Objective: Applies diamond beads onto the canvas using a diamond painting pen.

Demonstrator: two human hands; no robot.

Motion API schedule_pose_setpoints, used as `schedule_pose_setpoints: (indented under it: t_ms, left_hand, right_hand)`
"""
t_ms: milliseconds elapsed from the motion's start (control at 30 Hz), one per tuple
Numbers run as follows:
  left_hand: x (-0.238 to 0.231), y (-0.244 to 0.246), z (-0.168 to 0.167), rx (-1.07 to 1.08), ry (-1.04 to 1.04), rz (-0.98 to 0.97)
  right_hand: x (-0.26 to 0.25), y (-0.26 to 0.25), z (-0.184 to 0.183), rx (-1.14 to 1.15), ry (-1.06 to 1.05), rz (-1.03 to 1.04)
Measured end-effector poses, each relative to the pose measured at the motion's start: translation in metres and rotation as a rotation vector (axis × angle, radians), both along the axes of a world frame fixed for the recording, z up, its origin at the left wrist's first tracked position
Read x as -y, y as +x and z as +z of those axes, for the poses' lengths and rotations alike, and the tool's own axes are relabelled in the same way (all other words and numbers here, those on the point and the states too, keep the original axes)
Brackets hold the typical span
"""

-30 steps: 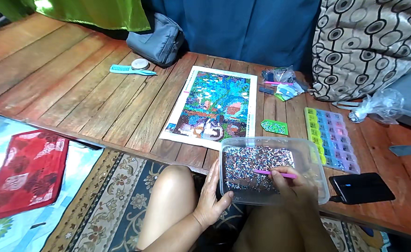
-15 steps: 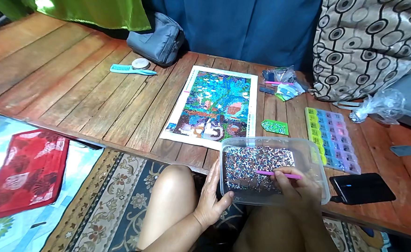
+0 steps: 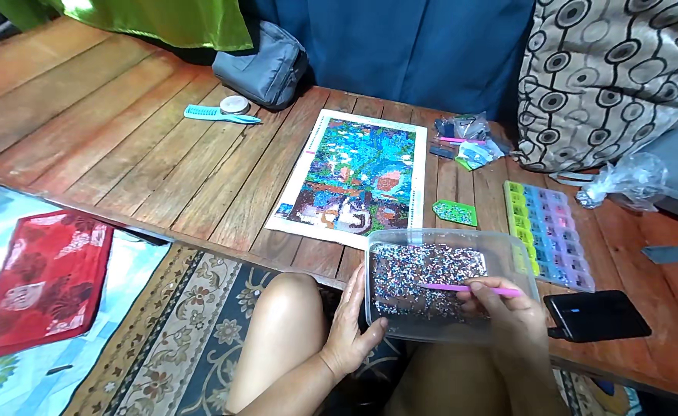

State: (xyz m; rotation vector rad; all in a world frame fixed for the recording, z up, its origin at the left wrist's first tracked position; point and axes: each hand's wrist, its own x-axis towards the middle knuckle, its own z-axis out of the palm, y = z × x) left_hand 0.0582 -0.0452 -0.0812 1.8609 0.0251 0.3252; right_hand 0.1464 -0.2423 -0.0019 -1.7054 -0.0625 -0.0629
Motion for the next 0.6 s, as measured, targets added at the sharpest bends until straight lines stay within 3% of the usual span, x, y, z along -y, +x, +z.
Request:
schedule_pose_setpoints:
  t_ms: [200, 600]
  left_hand:
    - [0.001, 0.0, -0.003, 0.007, 0.004, 0.009]
    - [0.002, 0.004, 0.002, 0.069, -0.028, 0.014]
  right_hand:
    - [0.006, 0.008, 0.013, -0.18, 0.275, -0.069]
    - [-0.011, 0.031, 0.026, -0.311, 0.499, -0.04]
